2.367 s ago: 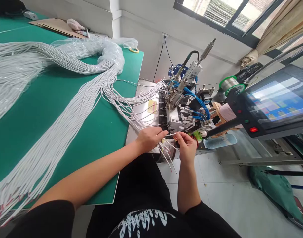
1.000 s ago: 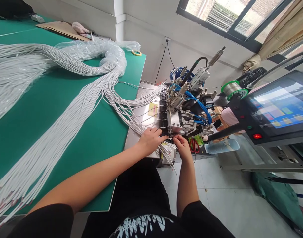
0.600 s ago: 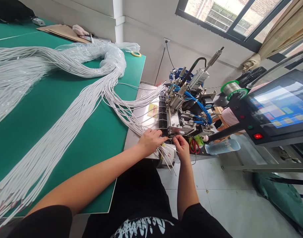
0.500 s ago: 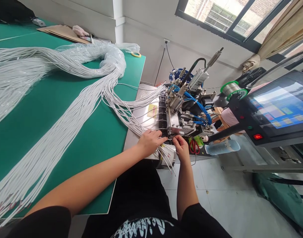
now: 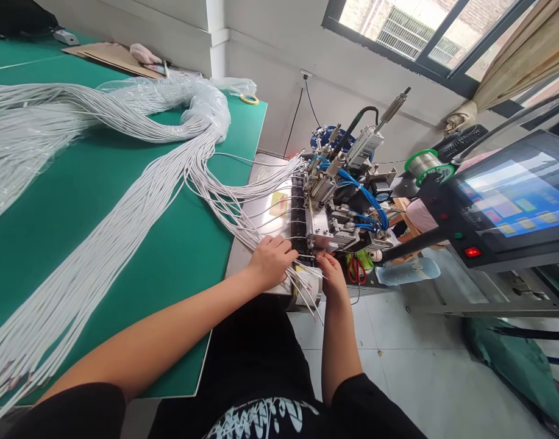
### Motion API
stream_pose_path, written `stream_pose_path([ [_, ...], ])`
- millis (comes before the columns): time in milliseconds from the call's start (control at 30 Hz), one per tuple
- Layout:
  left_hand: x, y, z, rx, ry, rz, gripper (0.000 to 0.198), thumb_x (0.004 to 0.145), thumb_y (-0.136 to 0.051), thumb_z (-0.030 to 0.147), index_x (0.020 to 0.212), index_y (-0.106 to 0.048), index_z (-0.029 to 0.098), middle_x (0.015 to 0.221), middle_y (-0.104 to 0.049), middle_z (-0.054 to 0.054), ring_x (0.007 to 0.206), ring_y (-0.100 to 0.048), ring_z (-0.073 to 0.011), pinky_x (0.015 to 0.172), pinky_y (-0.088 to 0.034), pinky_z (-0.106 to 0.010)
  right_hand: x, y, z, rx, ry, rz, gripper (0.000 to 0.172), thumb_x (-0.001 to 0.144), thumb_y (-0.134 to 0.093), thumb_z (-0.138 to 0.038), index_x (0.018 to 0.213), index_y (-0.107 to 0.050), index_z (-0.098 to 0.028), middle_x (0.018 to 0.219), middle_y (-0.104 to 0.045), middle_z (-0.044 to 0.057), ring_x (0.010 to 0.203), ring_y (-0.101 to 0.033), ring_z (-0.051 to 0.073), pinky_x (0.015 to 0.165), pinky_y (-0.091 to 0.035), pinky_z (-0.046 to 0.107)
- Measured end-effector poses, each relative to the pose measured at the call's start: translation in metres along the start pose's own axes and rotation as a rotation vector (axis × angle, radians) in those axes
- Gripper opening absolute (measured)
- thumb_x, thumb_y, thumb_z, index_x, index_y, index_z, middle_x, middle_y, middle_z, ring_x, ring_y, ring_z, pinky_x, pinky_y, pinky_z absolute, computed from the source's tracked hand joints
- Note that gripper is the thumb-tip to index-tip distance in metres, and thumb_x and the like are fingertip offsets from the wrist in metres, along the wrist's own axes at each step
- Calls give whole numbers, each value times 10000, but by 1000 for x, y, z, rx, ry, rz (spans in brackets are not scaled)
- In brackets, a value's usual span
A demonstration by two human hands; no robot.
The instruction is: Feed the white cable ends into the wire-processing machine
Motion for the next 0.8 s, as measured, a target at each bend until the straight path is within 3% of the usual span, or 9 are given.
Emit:
stream_pose_path([
  [100,-1,2,-1,-16,32,1,193,734,-583,165,903,-666,207,886,-624,-64,875,-525,-247,757,-335,-398,-2,0,0,-11,9,10,328,572,-696,-423,635,-477,-186,514,-312,-72,479,-230,64,463,-168,217],
  [233,-5,4,0,-49,22,4,262,742,-591,182,986,-682,207,971,-650,-62,947,-534,-248,819,-342,-405,-8,4,4,-54,56,5,363,637,-712,-483,696,-532,-174,579,-448,-44,519,-351,81,507,-285,221],
  [433,-10,2,-1,0,10,34,410,733,-610,178,1141,-639,148,1251,-607,-81,1132,-500,-259,949,-324,-418,-37,18,-15,-285,268,154,405,762,-616,-570,796,-617,-166,635,-527,-9,535,-405,95,503,-306,227],
  [500,-11,4,0,26,-7,113,359,786,-575,165,1140,-637,160,1264,-603,-69,1152,-494,-243,976,-306,-422,-52,18,-30,-381,345,107,384,810,-576,-548,815,-630,-168,659,-552,6,545,-430,102,502,-317,233],
  [600,-11,8,1,33,-42,208,290,854,-514,146,1110,-644,184,1170,-647,-50,1083,-531,-214,958,-314,-415,-75,10,-51,-566,445,-81,299,846,-581,-461,818,-643,-170,719,-584,24,585,-460,108,525,-340,241],
  [700,-10,9,1,11,-83,225,278,857,-498,117,1080,-648,190,1068,-670,-42,1023,-554,-198,941,-320,-407,-94,1,-65,-702,545,-245,211,824,-638,-390,844,-647,-180,760,-592,23,611,-446,108,557,-355,247],
  [800,-9,9,1,-14,-103,235,256,886,-467,111,1030,-657,204,957,-680,-29,974,-568,-182,959,-303,-407,-102,-5,-69,-775,581,-280,154,817,-661,-336,841,-640,-186,767,-599,21,619,-433,107,582,-373,249],
])
Point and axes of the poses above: each hand's wrist, its own x-axis towards the middle knuckle, its own y-axis out of the back of the hand, z = x × y, the point moved 4 cm from there along x, towards the middle knuckle
